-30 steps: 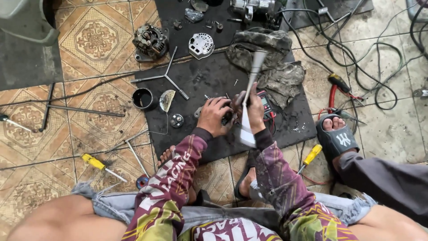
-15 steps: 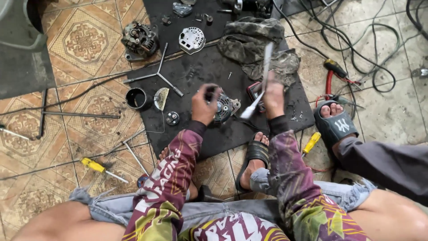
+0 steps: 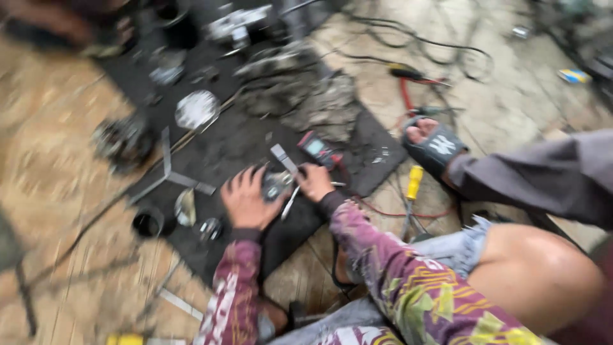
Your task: Disassembling an alternator component using a hammer, metal rod, and screwdriver to separate the housing and internal parts.
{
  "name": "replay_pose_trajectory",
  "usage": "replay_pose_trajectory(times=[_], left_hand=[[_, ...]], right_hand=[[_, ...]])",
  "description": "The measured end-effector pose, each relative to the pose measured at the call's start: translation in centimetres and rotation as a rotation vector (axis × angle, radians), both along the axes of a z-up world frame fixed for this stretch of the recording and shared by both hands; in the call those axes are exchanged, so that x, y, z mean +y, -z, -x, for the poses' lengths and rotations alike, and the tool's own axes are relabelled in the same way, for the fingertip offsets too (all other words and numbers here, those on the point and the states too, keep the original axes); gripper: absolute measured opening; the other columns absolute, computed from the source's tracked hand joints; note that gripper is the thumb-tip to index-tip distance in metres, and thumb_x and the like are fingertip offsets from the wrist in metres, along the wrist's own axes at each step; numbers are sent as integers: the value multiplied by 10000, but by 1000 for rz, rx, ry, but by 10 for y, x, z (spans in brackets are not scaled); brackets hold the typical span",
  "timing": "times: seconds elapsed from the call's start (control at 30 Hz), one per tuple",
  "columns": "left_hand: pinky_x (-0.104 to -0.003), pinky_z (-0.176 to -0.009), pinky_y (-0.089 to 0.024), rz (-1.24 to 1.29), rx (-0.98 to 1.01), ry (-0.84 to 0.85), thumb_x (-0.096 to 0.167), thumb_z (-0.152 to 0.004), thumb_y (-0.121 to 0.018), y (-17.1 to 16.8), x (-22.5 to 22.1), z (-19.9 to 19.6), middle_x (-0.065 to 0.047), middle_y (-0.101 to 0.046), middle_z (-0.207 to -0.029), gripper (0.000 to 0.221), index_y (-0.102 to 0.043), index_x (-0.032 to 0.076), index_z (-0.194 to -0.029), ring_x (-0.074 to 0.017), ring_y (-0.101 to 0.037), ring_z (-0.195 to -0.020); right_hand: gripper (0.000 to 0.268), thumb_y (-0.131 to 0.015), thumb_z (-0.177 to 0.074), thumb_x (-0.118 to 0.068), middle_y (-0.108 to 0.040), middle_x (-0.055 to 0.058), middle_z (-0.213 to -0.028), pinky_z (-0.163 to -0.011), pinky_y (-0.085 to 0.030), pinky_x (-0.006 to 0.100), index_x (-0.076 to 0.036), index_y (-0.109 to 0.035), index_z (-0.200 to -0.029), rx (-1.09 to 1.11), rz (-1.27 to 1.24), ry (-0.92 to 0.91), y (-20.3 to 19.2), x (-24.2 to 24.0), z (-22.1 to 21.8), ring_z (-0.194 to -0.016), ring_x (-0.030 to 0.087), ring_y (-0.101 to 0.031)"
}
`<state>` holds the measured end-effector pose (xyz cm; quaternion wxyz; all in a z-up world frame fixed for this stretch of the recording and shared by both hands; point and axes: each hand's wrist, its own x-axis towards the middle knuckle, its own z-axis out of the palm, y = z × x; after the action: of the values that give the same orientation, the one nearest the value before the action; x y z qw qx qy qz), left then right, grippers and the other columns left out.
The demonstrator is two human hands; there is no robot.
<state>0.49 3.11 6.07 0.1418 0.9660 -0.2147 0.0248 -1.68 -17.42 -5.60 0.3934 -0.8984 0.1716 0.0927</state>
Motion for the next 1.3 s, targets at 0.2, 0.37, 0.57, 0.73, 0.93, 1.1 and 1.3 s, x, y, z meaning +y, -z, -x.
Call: replay_pose_trajectory(times=[0.2,0.37,0.57,0.73,0.93,1.1,1.3], left_hand=[[-593,-1054,-406,-147,98,18,794,-603,-715,-8,5,0,-51,-602,-1381,965,-565,301,-1419,-347,-570,-1279],[-514,-1024,-371,-157,-41,24,803,-497,-721,-8,7,5,-56,-584,-1371,1057,-582,241,-1381,-314,-571,-1168],[-483,-1029,-438,-204,-171,-52,751,-486,-712,5,5,9,-7,-638,-1341,976,-644,254,-1323,-269,-628,-1149],[-543,-984,-506,135,-179,12,640,-393,-780,67,26,-5,-174,-635,-1202,980,-680,124,-1220,-413,-593,-1025],[-533,-1001,-491,101,-148,82,707,-372,-752,77,3,-44,-176,-628,-1250,1088,-641,98,-1267,-406,-597,-1061],[-521,-1021,-474,66,-114,136,788,-347,-718,70,0,-52,-179,-619,-1308,1220,-593,67,-1323,-396,-601,-1104],[-509,-1041,-456,41,-90,110,869,-321,-684,59,9,-30,-181,-611,-1365,1354,-546,36,-1379,-387,-605,-1146]], right_hand=[[294,-671,-897,-385,-787,106,-934,-831,-619,453,-132,-796,-979,22,-83,61,-36,-3,-18,-984,322,-749],[261,-690,-858,-292,-765,94,-778,-610,-537,362,-45,-767,-896,-255,-76,361,-67,-36,-50,-611,259,-676],[199,-711,-835,-247,-769,73,-749,-600,-554,341,-65,-770,-888,-439,41,747,-64,-122,-81,-594,228,-689],[145,-699,-840,-136,-743,92,-780,-627,-551,356,-29,-733,-932,-508,123,911,-43,-194,-100,-641,247,-682],[344,-702,-778,-5,-613,126,-1115,-818,-538,436,-109,-699,-1106,-428,394,851,-13,-272,-126,-929,332,-636],[591,-755,-707,-65,-543,154,-1287,-961,-467,471,-115,-684,-1292,-202,660,518,17,-310,-137,-1114,373,-523],[768,-936,-581,-125,-562,103,-1317,-1017,-448,571,-208,-673,-1298,-32,665,395,41,-322,-140,-1175,350,-525]])
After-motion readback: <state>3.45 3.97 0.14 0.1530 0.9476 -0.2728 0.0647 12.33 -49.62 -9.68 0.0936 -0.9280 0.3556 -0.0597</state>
